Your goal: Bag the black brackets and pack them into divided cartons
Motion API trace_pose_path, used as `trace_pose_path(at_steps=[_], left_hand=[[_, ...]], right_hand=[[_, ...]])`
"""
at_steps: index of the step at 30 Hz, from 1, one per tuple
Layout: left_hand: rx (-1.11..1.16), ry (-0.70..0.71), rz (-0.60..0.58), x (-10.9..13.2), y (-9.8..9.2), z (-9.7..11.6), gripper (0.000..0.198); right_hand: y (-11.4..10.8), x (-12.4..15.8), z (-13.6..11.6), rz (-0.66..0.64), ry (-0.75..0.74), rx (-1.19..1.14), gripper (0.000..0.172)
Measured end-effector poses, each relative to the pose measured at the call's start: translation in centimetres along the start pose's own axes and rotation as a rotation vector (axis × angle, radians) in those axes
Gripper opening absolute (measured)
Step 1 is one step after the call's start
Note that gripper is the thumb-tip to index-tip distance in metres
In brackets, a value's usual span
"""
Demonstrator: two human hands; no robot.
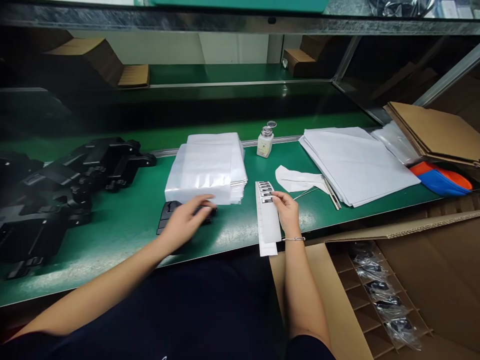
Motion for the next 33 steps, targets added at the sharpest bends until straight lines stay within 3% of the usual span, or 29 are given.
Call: trace_pose_path(at_steps=[2, 4, 6, 8, 11, 17, 19, 21, 23, 25, 27, 29, 31, 33], left_hand=[[0.228, 0.038, -0.242, -2.2, 4.8, 2.9, 0.05], [0.459, 0.032, -0.35, -4.5, 8.9, 4.5, 0.061], [0.57, -0.006, -0.333, -6.4, 11.9, 4.6, 0.05], [0.588, -0.037, -0.259, -7.4, 13.5, 3.9, 0.029], [0.548, -0.044, -0.202, -7.6, 14.3, 3.1, 0.014], [0.485, -0.063, -0.228, -7.7, 14.1, 3.0, 0.018], [0.473, -0.029, -0.279, -7.5, 14.0, 3.4, 0.033], [0.402, 0.012, -0.34, -6.6, 13.8, 4.1, 0.055], [0.28, 0.037, -0.364, -5.1, 12.6, 4.8, 0.069], [0.192, 0.044, -0.335, -3.4, 9.9, 5.1, 0.068], [0.172, 0.041, -0.264, -2.2, 5.7, 4.4, 0.057], [0.141, 0.004, -0.178, -1.7, 0.5, 2.1, 0.046], [0.052, -0.024, -0.115, -1.3, -4.2, -1.5, 0.044], [0.018, -0.03, -0.083, -0.7, -7.4, -5.3, 0.043]], right_hand=[[0.6, 0.2, -0.2, -0.015, 0.011, -0.033, 0.031], [1.0, 0.6, -0.4, -0.023, 0.021, -0.044, 0.033], [1.0, 0.9, -0.5, -0.014, 0.018, -0.011, 0.034], [0.6, 1.2, -0.9, 0.01, -0.025, 0.072, 0.032], [0.1, 1.7, -1.5, 0.012, -0.15, 0.259, 0.029], [0.1, 3.6, -3.5, -0.027, -0.533, 0.733, 0.014], [-0.7, 4.2, -4.4, 0.077, -0.591, 0.71, 0.013], [-2.1, 4.7, -5.2, 0.263, -0.572, 0.552, 0.015], [-2.6, 4.9, -5.2, 0.32, -0.459, 0.384, 0.024], [-1.1, 5.0, -4.5, 0.125, -0.31, 0.341, 0.038], [1.3, 5.3, -3.3, -0.15, -0.198, 0.423, 0.053], [2.9, 5.5, -2.1, -0.274, -0.175, 0.55, 0.06], [3.4, 4.9, -1.3, -0.245, -0.198, 0.632, 0.062], [3.4, 3.9, -1.2, -0.183, -0.221, 0.663, 0.063]])
Point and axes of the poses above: each hand's wrist, its own x-axis away from the middle knuckle, its own y-axis out of the palm, z = x × y, the point moved 5 cm from there along -x, towards the middle knuckle, and after that the axes turned 3 degrees about -x, right-handed, at the moved point
